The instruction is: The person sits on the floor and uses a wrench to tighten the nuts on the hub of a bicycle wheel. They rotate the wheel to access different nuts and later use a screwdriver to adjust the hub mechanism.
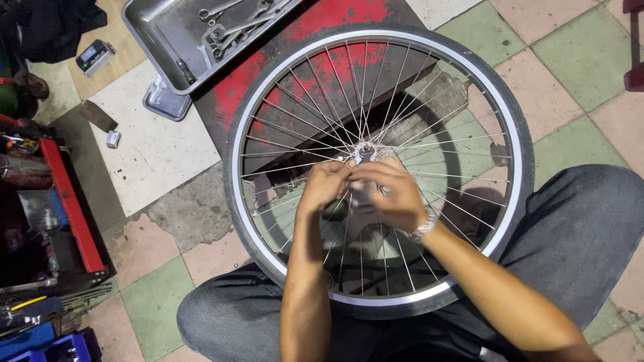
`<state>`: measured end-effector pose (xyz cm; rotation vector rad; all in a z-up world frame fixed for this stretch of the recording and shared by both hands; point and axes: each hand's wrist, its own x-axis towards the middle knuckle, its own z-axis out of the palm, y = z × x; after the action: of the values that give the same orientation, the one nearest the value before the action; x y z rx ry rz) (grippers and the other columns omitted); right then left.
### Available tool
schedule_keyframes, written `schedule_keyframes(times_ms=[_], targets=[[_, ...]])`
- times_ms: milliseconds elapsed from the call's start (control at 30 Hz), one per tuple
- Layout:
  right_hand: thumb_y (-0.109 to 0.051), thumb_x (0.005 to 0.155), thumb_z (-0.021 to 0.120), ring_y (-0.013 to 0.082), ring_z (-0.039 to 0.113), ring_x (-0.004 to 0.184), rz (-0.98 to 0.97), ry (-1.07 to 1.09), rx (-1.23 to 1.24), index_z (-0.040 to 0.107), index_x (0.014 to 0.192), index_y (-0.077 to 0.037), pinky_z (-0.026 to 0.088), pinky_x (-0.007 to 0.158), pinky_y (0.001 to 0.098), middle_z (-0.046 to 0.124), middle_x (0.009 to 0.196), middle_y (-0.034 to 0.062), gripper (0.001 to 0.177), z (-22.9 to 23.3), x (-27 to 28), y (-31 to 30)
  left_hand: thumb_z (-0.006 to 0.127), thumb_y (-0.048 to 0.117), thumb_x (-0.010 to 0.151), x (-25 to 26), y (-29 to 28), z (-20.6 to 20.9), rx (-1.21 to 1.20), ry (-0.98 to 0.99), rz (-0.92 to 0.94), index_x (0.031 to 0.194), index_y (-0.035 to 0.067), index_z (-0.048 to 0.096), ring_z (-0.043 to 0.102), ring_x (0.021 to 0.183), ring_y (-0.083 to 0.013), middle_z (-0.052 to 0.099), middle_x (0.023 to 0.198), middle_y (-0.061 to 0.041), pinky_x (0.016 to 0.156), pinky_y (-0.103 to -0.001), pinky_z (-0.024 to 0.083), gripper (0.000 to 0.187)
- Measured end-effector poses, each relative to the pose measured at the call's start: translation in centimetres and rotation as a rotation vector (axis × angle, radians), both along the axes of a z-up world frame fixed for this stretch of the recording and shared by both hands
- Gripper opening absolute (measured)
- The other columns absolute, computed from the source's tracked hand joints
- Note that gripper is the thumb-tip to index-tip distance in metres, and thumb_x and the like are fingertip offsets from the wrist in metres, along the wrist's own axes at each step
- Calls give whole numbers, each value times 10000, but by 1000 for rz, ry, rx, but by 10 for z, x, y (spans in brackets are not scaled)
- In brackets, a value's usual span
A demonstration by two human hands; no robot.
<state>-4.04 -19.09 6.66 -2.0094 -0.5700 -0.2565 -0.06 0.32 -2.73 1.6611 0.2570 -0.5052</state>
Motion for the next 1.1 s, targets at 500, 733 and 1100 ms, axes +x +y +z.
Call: schedule_keyframes(times_ms=[500, 733, 1100], targets=[[-213, 925, 664, 196, 764, 689, -265, 509, 100, 597, 1152, 4, 579, 584, 337, 756, 850, 129, 320, -32, 148, 22, 706, 363, 962, 1, -2, 20, 44, 17, -20, 783, 2, 771, 415, 442, -52, 529, 522, 17, 429, -259, 320, 408], [-297, 912, 704, 335, 654, 960, 20, 100, -426, 742, 972, -94, 524, 785, 481, 714, 909, 110, 215, 8, 74, 64, 681, 16, 836, 7, 13, -48, 288, -246, -125, 769, -102, 708, 571, 553, -150, 641, 650, -79, 487, -326, 429, 138], [-115, 1009, 611, 132, 710, 805, -279, 535, 458, 694, 1220, -30, 627, 739, 282, 772, 1092, 71, 242, -3, 27, -31, 721, 280, 958, -1, -5, 14, -5, -5, 13, 808, -21, 767, 436, 469, -53, 579, 557, 12, 445, -258, 339, 340]])
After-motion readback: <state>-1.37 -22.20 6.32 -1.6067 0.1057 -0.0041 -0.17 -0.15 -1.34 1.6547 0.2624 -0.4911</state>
